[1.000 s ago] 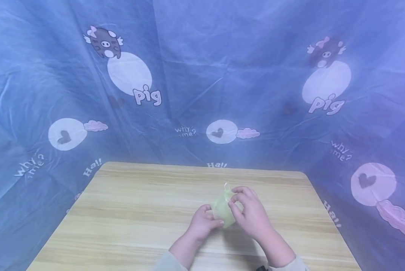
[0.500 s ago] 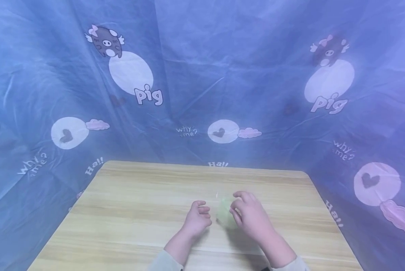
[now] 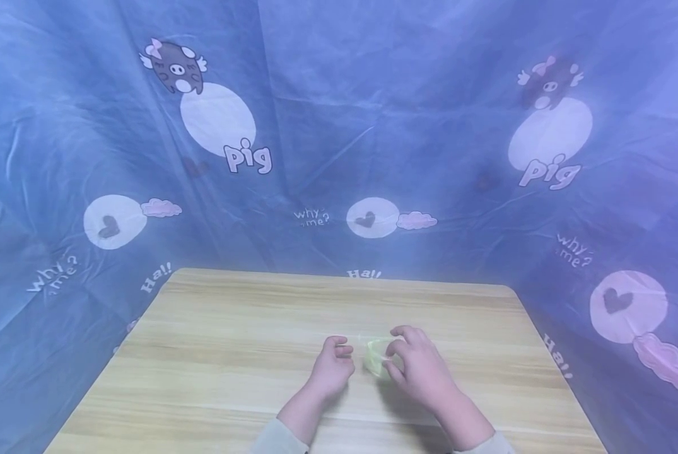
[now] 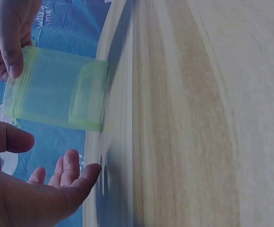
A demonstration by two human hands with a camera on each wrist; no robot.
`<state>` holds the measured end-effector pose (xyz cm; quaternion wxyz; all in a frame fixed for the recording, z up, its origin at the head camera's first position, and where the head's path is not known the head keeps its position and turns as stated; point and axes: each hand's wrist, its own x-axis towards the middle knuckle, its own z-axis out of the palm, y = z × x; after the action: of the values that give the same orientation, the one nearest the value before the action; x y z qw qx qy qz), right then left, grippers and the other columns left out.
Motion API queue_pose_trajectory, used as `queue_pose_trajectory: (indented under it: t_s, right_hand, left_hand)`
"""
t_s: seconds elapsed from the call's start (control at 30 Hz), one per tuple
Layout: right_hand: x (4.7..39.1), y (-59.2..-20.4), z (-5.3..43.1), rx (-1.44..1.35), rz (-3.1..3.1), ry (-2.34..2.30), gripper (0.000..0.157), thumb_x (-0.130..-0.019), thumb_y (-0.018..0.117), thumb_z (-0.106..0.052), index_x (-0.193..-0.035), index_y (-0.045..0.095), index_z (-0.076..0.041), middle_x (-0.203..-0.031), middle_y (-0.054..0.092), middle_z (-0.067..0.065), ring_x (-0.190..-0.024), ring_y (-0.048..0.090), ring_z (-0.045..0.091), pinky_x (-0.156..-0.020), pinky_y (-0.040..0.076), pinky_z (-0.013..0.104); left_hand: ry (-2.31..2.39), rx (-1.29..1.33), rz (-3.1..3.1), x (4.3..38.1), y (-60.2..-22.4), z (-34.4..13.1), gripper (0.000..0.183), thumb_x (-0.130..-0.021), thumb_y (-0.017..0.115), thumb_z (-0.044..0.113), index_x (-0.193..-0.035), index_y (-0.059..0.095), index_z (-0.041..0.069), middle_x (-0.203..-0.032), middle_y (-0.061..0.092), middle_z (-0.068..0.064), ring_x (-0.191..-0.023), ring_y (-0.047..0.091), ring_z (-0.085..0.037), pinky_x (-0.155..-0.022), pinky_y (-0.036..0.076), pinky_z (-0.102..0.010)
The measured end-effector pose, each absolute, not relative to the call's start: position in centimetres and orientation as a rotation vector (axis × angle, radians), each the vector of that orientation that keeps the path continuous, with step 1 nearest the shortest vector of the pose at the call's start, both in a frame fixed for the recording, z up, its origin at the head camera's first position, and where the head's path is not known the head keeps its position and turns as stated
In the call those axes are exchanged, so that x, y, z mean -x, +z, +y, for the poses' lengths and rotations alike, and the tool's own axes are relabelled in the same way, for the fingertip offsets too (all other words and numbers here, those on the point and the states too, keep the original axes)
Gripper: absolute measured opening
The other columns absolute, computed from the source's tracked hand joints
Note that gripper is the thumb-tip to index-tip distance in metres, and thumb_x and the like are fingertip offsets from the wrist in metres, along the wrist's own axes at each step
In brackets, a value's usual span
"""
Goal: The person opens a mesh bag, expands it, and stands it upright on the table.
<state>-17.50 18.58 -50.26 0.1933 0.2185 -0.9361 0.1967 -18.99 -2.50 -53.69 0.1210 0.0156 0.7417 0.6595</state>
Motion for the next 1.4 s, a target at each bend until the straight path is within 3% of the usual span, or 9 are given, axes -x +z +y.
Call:
queue_pose_trajectory:
  t_s: [0.53, 0.8, 0.93, 1.0, 1.1, 1.17, 1.27, 1.4]
  right_hand:
    - [17.1, -49.4, 18.5, -0.597, -2.644, 0.581, 0.033, -0.07, 0.097, -0.028, -0.089, 0.072, -0.016, -0.127, 0.067, 0.014, -0.119, 0.062, 0.039, -0.104, 0.049, 0.062]
    - [17.2, -49.5, 18.6, -0.626, -2.626, 0.555, 0.014, -0.08, 0.09, -0.015, -0.082, 0.076, -0.016, -0.125, 0.07, 0.015, -0.116, 0.063, 0.039, -0.105, 0.049, 0.062]
    - [17.3, -49.2, 18.7, -0.631, -2.567, 0.576, 0.013, -0.082, 0.088, -0.011, -0.085, 0.076, -0.013, -0.122, 0.071, 0.013, -0.113, 0.065, 0.037, -0.101, 0.052, 0.06]
    - [17.4, -49.0, 18.7, -0.635, -2.534, 0.616, 0.013, -0.082, 0.088, -0.009, -0.086, 0.076, -0.012, -0.12, 0.071, 0.013, -0.112, 0.065, 0.036, -0.099, 0.054, 0.058]
    - [17.3, -48.5, 18.6, -0.615, -2.52, 0.702, 0.013, -0.084, 0.086, -0.007, -0.086, 0.075, -0.013, -0.12, 0.071, 0.013, -0.112, 0.065, 0.035, -0.095, 0.057, 0.056]
    - [17.2, -48.2, 18.6, -0.591, -2.527, 0.768, 0.011, -0.086, 0.084, -0.006, -0.087, 0.075, -0.013, -0.121, 0.071, 0.013, -0.113, 0.065, 0.036, -0.094, 0.057, 0.056]
    - [17.1, -47.7, 18.6, -0.557, -2.532, 0.856, 0.007, -0.09, 0.079, -0.007, -0.089, 0.075, -0.012, -0.123, 0.071, 0.012, -0.115, 0.064, 0.036, -0.094, 0.057, 0.058]
    - [17.1, -47.4, 18.7, -0.533, -2.499, 0.929, 0.011, -0.092, 0.077, -0.005, -0.089, 0.072, -0.013, -0.122, 0.071, 0.013, -0.116, 0.064, 0.038, -0.095, 0.056, 0.062]
  left_hand:
    - [1.94, -0.064, 2.196, 19.1, -53.9, -2.4, 0.064, -0.086, 0.059, -0.01, -0.148, 0.04, -0.008, -0.144, 0.054, -0.029, -0.128, 0.056, -0.049, -0.105, 0.051, -0.06]
    - [1.91, -0.079, 2.205, 19.0, -53.8, -2.3, 0.064, -0.086, 0.061, -0.009, -0.147, 0.041, -0.008, -0.135, 0.061, -0.026, -0.123, 0.06, -0.048, -0.101, 0.053, -0.06]
    - [1.899, -0.075, 2.16, 18.8, -53.8, -2.2, 0.064, -0.086, 0.064, -0.005, -0.146, 0.041, -0.011, -0.126, 0.067, -0.025, -0.111, 0.067, -0.04, -0.093, 0.058, -0.053]
    - [1.926, -0.053, 2.106, 18.8, -53.9, -2.1, 0.066, -0.085, 0.064, -0.004, -0.146, 0.039, -0.012, -0.122, 0.068, -0.023, -0.095, 0.068, -0.031, -0.077, 0.06, -0.042]
    - [1.97, -0.001, 1.996, 18.8, -53.9, -2.2, 0.069, -0.085, 0.06, -0.004, -0.149, 0.036, -0.012, -0.123, 0.067, -0.02, -0.084, 0.062, -0.02, -0.062, 0.05, -0.027]
    - [1.979, 0.014, 1.957, 18.9, -54.1, -2.3, 0.069, -0.086, 0.058, -0.005, -0.151, 0.036, -0.01, -0.124, 0.066, -0.019, -0.082, 0.061, -0.019, -0.06, 0.047, -0.024]
    - [1.992, -0.028, 1.934, 19.0, -54.4, -2.3, 0.065, -0.09, 0.061, -0.007, -0.151, 0.039, -0.007, -0.124, 0.069, -0.016, -0.081, 0.062, -0.019, -0.063, 0.05, -0.026]
    - [2.015, -0.12, 1.962, 19.0, -54.6, -2.1, 0.065, -0.087, 0.073, -0.006, -0.145, 0.044, -0.007, -0.109, 0.074, -0.011, -0.073, 0.062, -0.016, -0.07, 0.053, -0.03]
